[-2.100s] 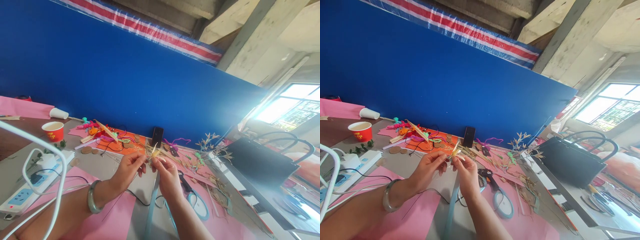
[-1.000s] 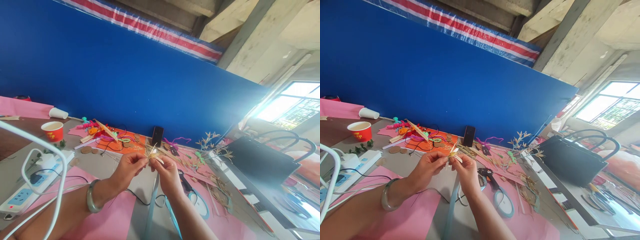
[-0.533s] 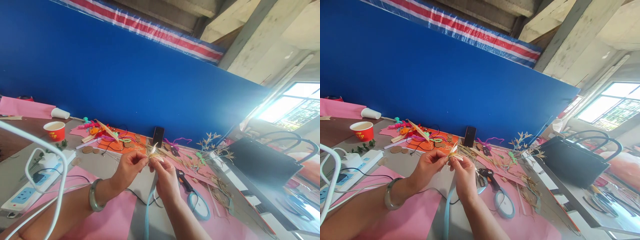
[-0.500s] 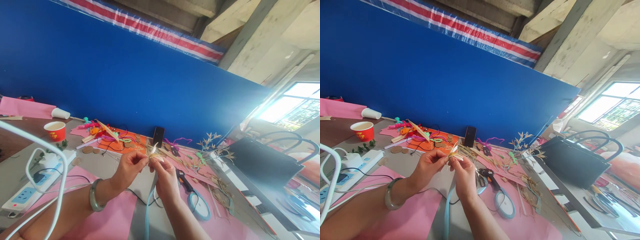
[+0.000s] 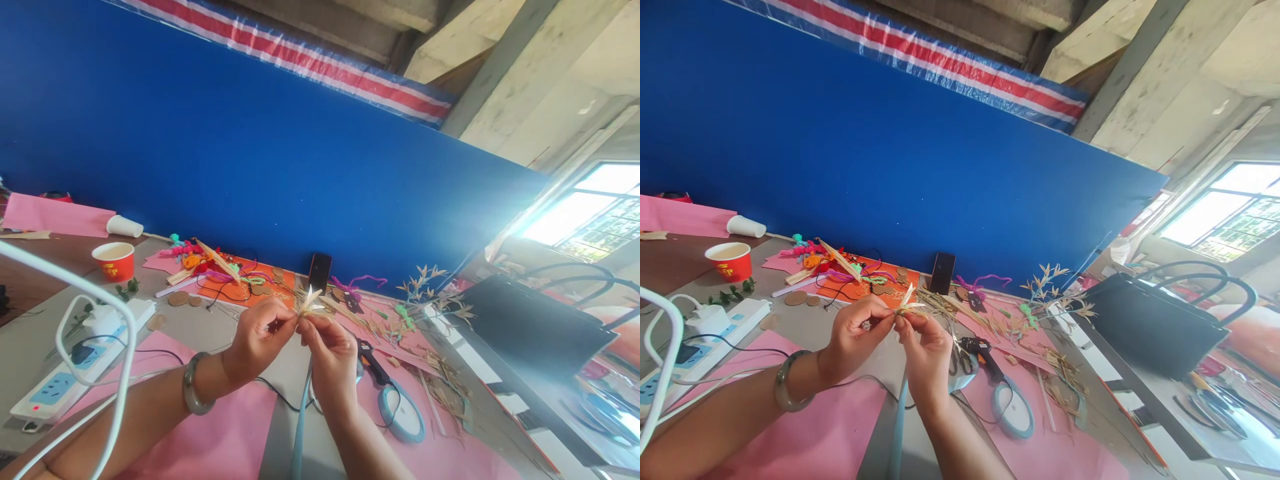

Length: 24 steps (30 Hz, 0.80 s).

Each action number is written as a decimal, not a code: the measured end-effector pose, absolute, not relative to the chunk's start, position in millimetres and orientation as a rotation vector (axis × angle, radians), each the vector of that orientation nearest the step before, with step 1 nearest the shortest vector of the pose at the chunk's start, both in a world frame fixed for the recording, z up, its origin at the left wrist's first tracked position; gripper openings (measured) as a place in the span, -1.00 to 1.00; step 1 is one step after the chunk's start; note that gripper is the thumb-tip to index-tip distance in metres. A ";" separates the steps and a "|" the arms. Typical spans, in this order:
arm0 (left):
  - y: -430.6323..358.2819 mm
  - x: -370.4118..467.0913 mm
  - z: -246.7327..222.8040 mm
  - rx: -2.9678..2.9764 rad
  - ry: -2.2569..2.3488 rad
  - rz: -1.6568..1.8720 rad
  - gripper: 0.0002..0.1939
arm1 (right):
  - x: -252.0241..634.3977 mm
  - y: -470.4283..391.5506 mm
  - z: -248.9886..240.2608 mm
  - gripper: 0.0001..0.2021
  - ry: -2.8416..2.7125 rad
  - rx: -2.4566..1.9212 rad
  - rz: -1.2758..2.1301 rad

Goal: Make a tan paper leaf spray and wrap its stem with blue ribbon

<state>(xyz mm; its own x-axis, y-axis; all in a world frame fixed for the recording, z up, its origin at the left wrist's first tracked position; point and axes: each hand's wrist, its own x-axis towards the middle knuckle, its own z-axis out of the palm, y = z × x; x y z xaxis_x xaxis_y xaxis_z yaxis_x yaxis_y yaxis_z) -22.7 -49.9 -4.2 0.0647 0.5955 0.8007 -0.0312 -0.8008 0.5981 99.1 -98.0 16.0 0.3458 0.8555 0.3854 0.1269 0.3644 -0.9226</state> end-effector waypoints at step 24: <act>-50.6 -24.9 -2.4 1.776 0.670 1.605 -0.91 | 105.3 -90.8 11.5 -0.83 -1.243 -1.179 0.509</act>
<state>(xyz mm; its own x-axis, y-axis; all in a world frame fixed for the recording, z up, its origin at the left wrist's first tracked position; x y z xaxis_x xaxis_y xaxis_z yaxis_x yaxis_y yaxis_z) -24.9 -50.6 -2.4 0.1223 0.7386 0.6630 -0.0485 -0.6627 0.7473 105.3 -90.8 11.5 0.3140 0.8354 0.4512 0.2790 0.3730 -0.8849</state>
